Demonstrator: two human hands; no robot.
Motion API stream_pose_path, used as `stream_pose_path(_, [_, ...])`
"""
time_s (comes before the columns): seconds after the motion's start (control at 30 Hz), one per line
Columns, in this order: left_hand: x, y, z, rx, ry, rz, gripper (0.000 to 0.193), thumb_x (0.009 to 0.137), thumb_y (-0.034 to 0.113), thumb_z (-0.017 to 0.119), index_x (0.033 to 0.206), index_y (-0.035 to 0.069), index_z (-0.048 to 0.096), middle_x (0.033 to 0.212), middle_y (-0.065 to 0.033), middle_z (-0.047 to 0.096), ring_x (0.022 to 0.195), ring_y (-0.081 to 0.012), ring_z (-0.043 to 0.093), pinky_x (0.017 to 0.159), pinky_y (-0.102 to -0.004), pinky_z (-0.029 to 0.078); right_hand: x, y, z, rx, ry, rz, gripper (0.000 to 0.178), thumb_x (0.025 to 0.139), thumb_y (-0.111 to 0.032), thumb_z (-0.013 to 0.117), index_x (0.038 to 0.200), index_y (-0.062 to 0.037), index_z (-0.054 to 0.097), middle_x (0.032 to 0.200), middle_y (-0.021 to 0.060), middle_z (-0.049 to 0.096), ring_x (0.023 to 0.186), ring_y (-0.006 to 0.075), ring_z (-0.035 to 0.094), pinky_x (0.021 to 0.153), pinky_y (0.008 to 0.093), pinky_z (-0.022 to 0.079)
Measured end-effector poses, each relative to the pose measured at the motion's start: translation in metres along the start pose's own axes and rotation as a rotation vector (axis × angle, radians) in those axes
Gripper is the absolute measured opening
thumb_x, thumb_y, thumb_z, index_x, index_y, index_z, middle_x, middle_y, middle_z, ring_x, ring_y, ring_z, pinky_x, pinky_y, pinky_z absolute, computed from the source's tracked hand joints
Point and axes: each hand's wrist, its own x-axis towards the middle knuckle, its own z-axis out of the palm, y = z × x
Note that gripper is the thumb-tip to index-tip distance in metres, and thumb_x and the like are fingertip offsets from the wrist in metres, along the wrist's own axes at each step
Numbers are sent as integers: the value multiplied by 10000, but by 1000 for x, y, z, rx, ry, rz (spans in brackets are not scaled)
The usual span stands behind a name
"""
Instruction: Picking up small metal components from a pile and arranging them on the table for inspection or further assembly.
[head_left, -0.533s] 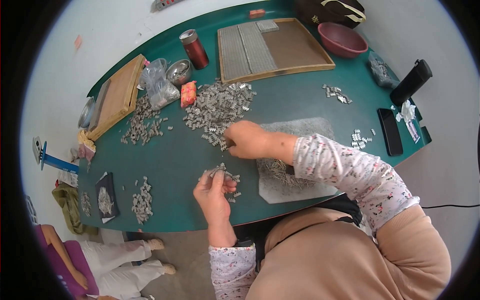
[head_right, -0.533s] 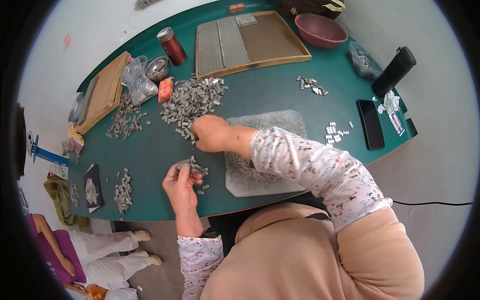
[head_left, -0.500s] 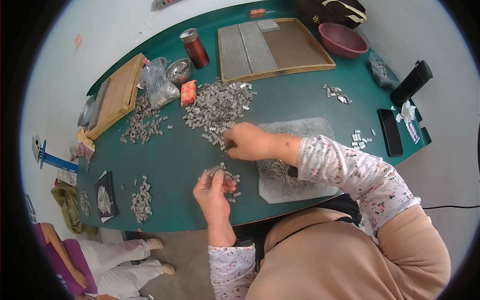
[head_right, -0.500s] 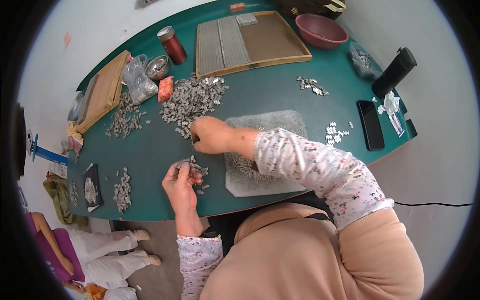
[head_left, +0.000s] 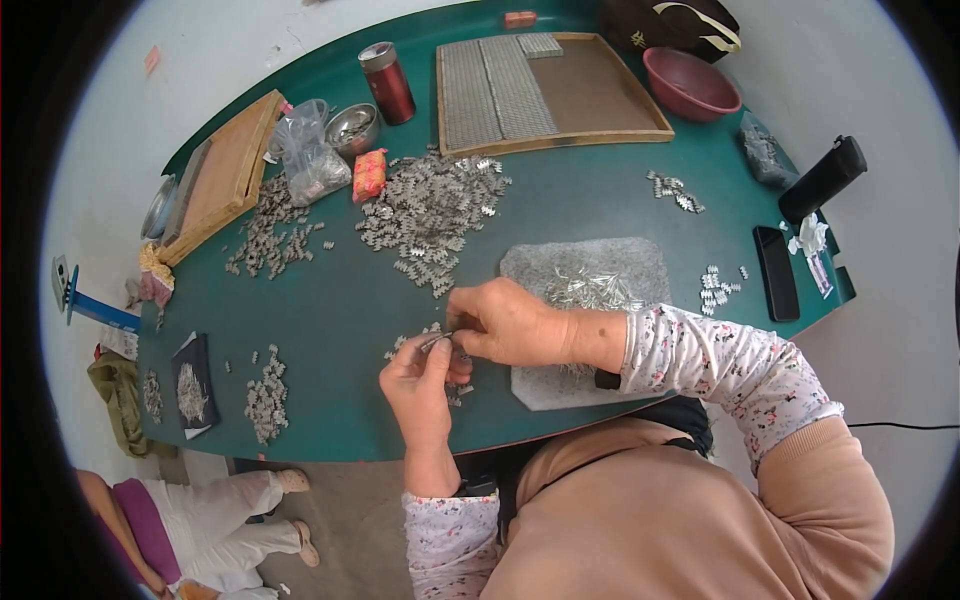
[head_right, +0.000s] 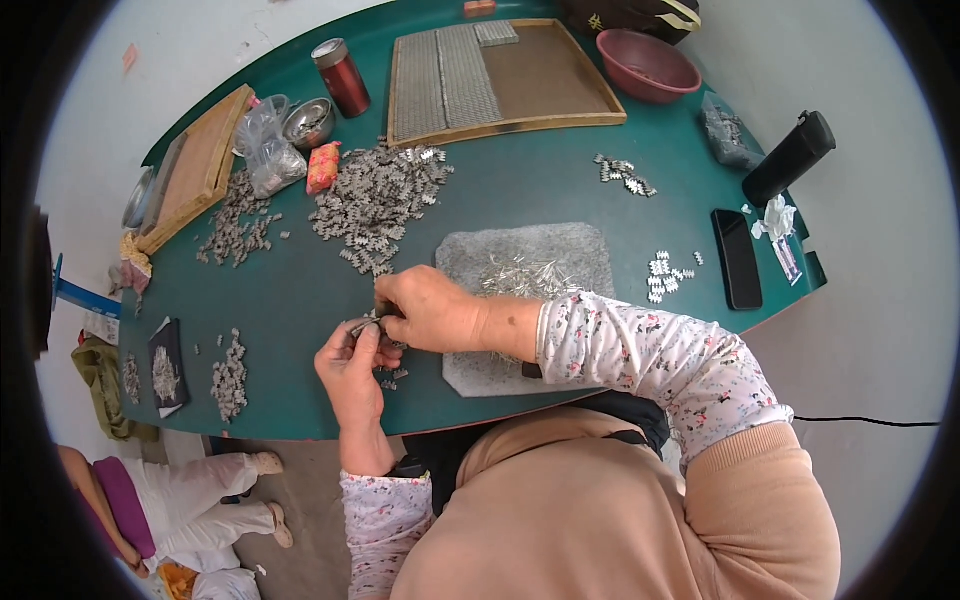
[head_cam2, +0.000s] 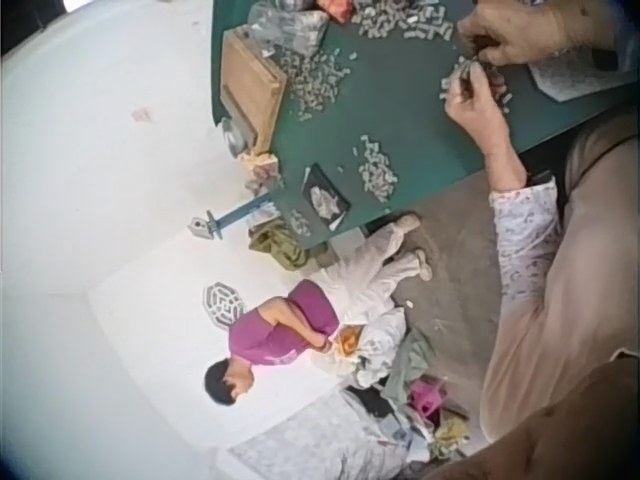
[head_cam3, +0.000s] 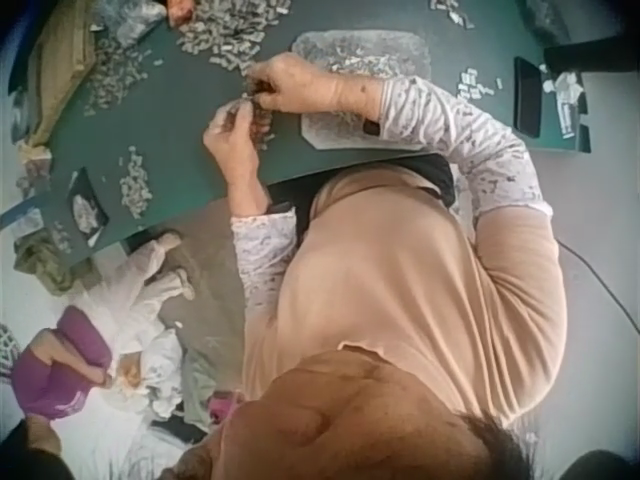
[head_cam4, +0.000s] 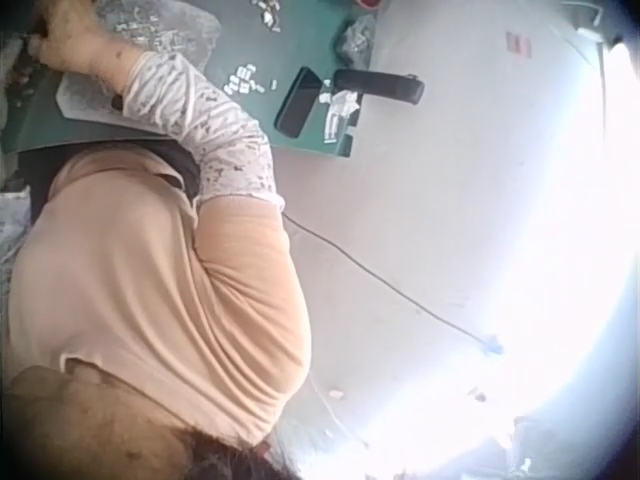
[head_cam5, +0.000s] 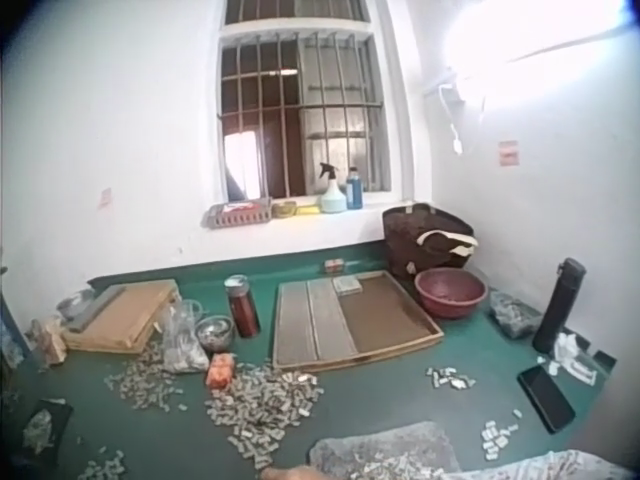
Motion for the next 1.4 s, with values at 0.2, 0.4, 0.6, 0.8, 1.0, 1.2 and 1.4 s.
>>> stream_pose_path(0.2, [2,4,-9,101,-98,51,115,871,40,644,937,-54,653,689,-88,642,568,-143,623,503,-237,507,1,0,-6,22,-43,-43,169,750,-86,646,875,26,646,768,211,659,742,362,655,680,406,515])
stream_pose_path(0.4, [-1,4,-13,-49,-64,-100,98,873,22,593,924,-50,637,707,-111,642,529,-174,615,470,-258,502,41,14,-23,-513,-129,-195,228,776,-92,659,993,-27,679,885,180,670,829,349,659,732,409,526])
stream_pose_path(0.6, [-5,9,-14,-193,30,-163,91,874,27,602,930,-39,628,742,-141,658,546,-221,638,467,-287,519,70,25,-3,-933,-196,-241,176,757,-111,636,913,-41,679,930,142,621,870,309,649,744,394,533])
stream_pose_path(0.8, [-6,3,-19,-174,37,-143,93,873,53,647,923,-21,620,747,-137,667,568,-207,649,482,-277,530,68,28,-3,-1007,-201,-382,175,751,-122,627,903,-43,666,920,124,614,856,280,644,735,371,538])
stream_pose_path(1.0, [-9,2,-15,-157,42,-113,114,877,55,643,948,-33,631,752,-135,666,580,-206,651,490,-273,533,61,15,-17,-922,-142,-382,149,738,-115,631,860,-33,654,874,140,636,787,310,663,678,403,538])
stream_pose_path(1.2, [-8,1,0,-77,32,-58,142,872,46,648,964,-62,638,757,-137,668,592,-200,655,513,-276,538,8,-5,-17,-564,-216,-312,118,722,-59,595,803,-16,670,721,183,656,731,361,663,683,441,529])
stream_pose_path(1.4, [-16,2,22,38,-110,-57,117,880,34,629,951,-59,636,756,-128,670,595,-194,658,520,-269,540,-33,-6,-26,-84,58,-107,116,716,-27,595,810,30,632,729,226,642,706,379,652,669,440,519])
